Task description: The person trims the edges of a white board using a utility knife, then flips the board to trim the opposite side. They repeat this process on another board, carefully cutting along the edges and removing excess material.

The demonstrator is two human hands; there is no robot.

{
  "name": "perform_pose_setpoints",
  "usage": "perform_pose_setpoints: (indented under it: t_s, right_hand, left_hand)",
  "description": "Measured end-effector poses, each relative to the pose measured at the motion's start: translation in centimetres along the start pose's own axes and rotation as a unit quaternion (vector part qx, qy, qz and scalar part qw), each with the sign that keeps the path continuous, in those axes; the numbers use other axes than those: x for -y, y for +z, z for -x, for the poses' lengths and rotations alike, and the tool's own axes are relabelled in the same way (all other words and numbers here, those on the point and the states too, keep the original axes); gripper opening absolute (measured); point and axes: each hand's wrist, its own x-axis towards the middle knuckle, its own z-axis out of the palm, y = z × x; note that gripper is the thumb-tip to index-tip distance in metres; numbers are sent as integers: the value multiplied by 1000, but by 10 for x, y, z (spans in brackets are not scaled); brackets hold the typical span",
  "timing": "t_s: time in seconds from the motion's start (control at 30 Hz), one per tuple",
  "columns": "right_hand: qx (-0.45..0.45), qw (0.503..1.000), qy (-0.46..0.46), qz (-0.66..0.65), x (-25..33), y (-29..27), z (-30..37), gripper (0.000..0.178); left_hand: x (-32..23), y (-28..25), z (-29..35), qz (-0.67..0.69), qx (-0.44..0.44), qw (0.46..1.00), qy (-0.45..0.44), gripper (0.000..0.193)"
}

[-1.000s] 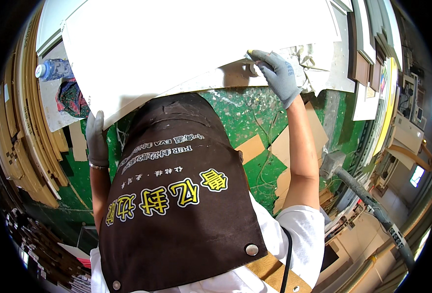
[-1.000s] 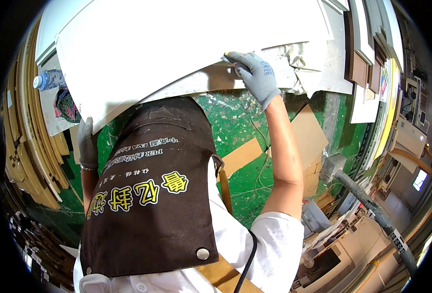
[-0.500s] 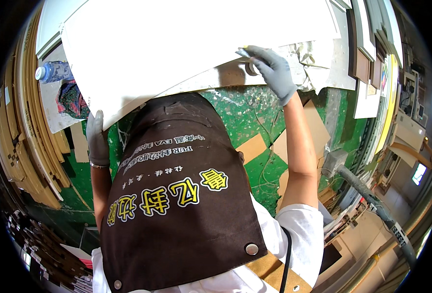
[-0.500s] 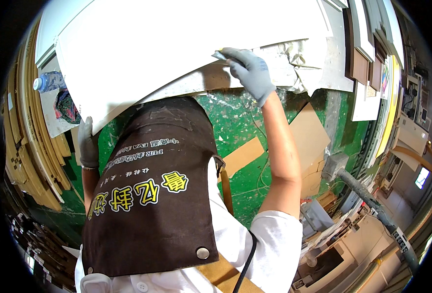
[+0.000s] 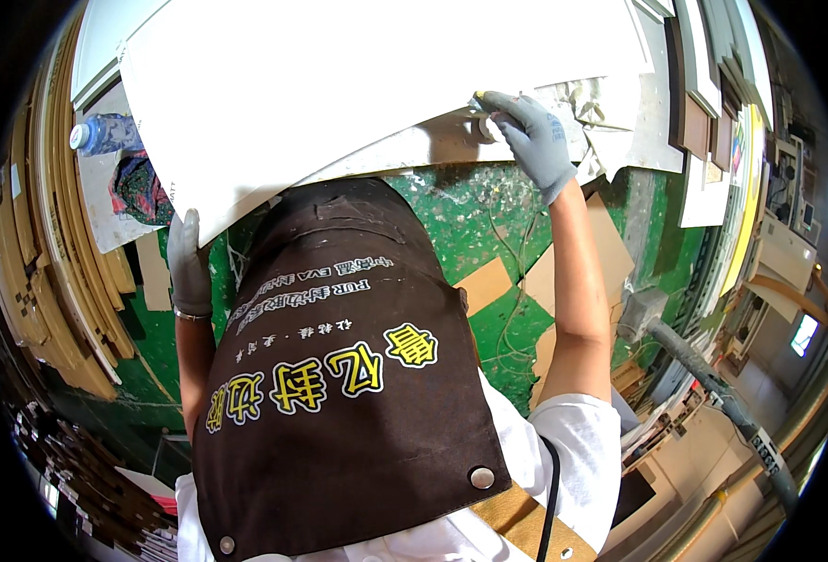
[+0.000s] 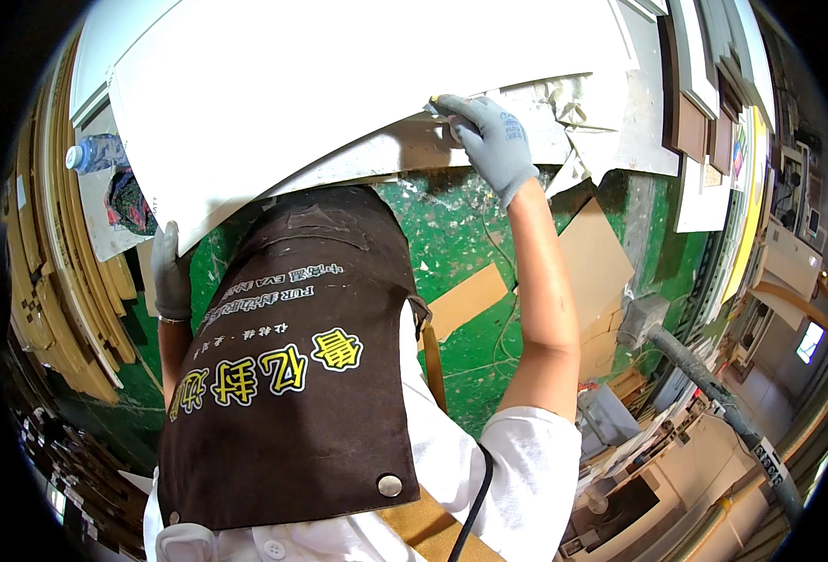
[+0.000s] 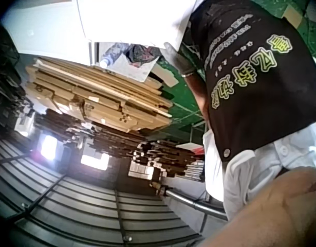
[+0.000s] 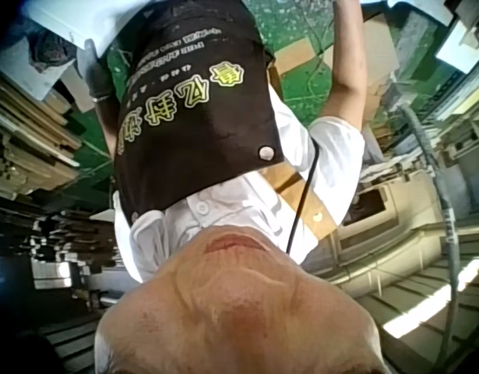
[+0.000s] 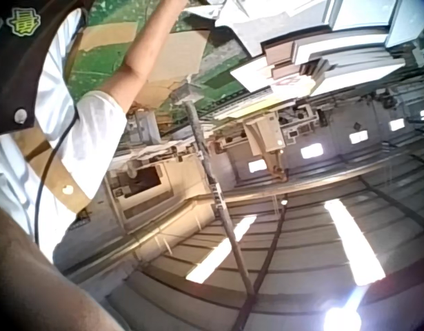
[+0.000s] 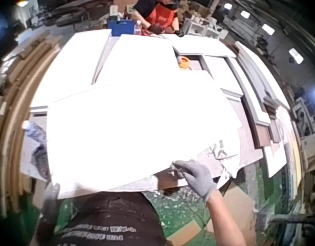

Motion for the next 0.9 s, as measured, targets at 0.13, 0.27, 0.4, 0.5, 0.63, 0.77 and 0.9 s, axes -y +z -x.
perform_pose_setpoints:
  t_s: [0.13, 0.27, 0.4, 0.5, 0.63, 0.77, 0.9]
  right_hand:
    - [4, 1000, 11, -12, -4, 3, -3, 33]
    - [2, 999, 1, -44, -12, 7, -3, 33]
    - [3, 997, 3, -74, 3, 13, -3, 33]
    - [-12, 992, 37, -122, 9, 18, -6, 33]
    - [-100, 981, 45, -159, -17, 21, 1, 33]
    - [-111, 985, 43, -121, -19, 27, 5, 33]
    - [-131, 988, 37, -70, -1, 40, 7, 32]
  left_hand:
    - [-1, 1, 0, 7, -2, 1000, 2, 33]
    - [8, -6, -1, -235, 16, 962, 138, 37]
    - [21, -12, -3, -188, 14, 975, 117, 34]
    - [-2, 3, 3, -76, -13, 996, 48, 25]
    - [24, -25, 2, -324, 11, 929, 176, 27]
    - [8, -11, 4, -280, -18, 946, 162, 37]
    - [-6, 7, 2, -98, -112, 987, 55, 46]
